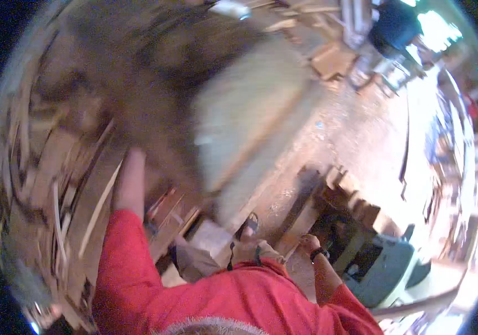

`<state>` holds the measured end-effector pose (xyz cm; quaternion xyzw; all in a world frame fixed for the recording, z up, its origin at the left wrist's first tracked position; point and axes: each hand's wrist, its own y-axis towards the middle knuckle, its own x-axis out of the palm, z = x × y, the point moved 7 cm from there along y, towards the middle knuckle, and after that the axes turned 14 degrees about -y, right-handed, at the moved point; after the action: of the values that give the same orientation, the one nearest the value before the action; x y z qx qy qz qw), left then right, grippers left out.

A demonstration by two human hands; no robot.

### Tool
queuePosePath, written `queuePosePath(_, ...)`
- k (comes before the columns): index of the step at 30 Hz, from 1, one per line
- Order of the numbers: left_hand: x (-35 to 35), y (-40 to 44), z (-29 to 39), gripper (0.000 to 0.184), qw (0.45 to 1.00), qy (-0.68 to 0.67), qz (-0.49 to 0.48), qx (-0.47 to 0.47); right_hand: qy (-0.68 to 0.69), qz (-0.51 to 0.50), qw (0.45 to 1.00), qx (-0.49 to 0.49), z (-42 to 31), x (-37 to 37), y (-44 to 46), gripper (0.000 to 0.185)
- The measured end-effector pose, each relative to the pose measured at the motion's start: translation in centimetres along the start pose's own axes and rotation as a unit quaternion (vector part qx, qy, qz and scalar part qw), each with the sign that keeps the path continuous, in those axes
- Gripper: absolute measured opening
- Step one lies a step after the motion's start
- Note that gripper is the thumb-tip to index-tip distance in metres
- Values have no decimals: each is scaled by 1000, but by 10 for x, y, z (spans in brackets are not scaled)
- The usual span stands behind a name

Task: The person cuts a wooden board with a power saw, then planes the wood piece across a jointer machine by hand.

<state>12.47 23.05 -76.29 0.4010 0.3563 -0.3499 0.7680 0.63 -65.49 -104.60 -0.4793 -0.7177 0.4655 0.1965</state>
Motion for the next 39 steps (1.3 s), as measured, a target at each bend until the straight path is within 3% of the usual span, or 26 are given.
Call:
queuePosePath(1,1,2,4,92,1000,2,-8,-9,-153,-36,962,-221,5,-4,24,34)
queuePosePath(6,-3,2,0,89,998,13,-29,-48,-167,17,978,-125,61,-12,58,27)
queuePosePath(10,-7,-4,-9,86,997,15,-38,-69,-313,80,945,-48,-65,9,-57,34)
queuePosePath(11,-10,-6,-10,86,996,12,-40,-76,-352,98,919,-148,-70,9,-51,32)
queuePosePath(14,-22,-11,-12,84,994,11,-43,-96,-278,81,952,-96,-64,14,-57,35)
queuePosePath(18,-37,-13,-7,83,990,-19,-47,-128,-282,91,952,-79,-62,16,-71,35)
queuePosePath(23,-68,-11,15,80,978,-103,-56,-175,-290,125,939,-134,-84,25,-45,33)
queuePosePath(25,-79,-9,34,80,964,-159,-72,-200,-331,135,904,-234,-139,49,-37,33)
queuePosePath(27,-80,-13,60,79,941,-220,-100,-236,-124,105,943,-292,-202,93,-37,35)
queuePosePath(29,-87,-14,86,78,909,-289,-132,-271,-94,22,944,-317,-277,143,-49,37)
queuePosePath(31,-83,-10,115,78,867,-352,-168,-310,57,-59,914,-397,-337,203,-57,37)
queuePosePath(35,-55,-25,176,77,766,-446,-254,-386,75,-151,894,-414,-448,268,-131,57)
queuePosePath(36,-46,-30,190,77,745,-459,-273,-401,77,-154,894,-414,-467,275,-142,57)
queuePosePath(38,-24,-40,218,77,706,-477,-306,-426,205,-218,907,-296,-485,287,-144,77)
queuePosePath(39,-11,-47,230,76,685,-483,-321,-441,205,-219,908,-293,-491,286,-138,77)
